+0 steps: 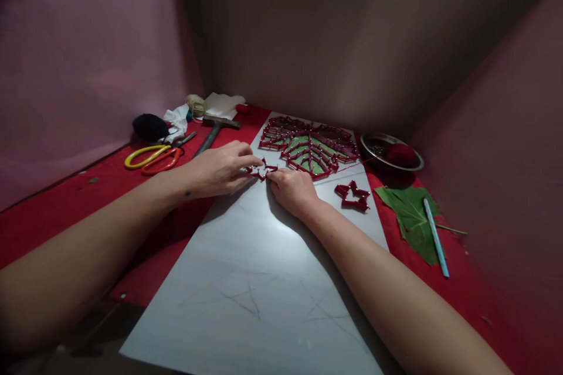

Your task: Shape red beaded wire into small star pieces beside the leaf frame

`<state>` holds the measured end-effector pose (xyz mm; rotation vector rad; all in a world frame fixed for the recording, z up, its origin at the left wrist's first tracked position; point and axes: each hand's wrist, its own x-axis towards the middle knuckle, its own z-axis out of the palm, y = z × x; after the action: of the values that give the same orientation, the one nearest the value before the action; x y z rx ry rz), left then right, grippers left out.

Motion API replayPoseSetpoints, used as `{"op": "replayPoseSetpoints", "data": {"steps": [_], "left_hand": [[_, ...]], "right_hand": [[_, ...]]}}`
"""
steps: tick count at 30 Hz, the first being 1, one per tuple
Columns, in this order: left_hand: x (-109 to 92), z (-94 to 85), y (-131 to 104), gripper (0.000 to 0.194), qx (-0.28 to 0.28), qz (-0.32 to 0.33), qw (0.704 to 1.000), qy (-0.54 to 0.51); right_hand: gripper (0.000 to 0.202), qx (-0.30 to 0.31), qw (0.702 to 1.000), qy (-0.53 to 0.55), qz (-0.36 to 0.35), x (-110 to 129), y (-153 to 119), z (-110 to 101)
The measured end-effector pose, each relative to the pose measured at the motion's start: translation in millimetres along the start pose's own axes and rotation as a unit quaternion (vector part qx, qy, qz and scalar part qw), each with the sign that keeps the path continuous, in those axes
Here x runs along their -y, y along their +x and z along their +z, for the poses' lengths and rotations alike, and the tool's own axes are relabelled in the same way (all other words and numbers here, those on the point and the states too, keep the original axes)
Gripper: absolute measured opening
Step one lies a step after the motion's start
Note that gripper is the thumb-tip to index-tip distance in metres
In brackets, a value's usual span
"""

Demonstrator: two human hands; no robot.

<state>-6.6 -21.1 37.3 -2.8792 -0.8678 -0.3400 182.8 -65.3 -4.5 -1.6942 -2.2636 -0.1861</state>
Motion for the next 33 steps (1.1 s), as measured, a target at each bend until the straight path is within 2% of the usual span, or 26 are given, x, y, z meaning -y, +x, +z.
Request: {"op": "replayPoseSetpoints", "data": {"steps": [2,7,17,26,29,33], "left_hand": [[-2,4.6,2,0.032,-0.014,0.017,1.0,-0.001],[-3,16.7,6,0.029,-0.006,0.038,0.999,-0.014],[1,29.1,8,0.026,-0.042,0.059,0.997,-0.04],[-2,32.9,11,0.024,-0.048,0.039,0.997,-0.047],[-2,34.0,11,0.023,-0.05,0.035,0.997,-0.052],[-2,33.5,11,0.023,-0.047,0.028,0.997,-0.061]], "right_hand": [[0.032,-0.006,1.0,0.009,0.0,0,0,0],[0.031,-0.02,0.999,0.029,-0.001,-2,0,0],[0.031,-0.016,0.999,0.029,0.003,-2,1,0],[0.031,-0.009,1.0,0.026,0.01,-2,0,-5],[0.028,-0.019,0.999,0.025,0.033,-5,1,-8],[0.023,-0.028,0.994,0.032,0.105,-13,7,-13]]}}
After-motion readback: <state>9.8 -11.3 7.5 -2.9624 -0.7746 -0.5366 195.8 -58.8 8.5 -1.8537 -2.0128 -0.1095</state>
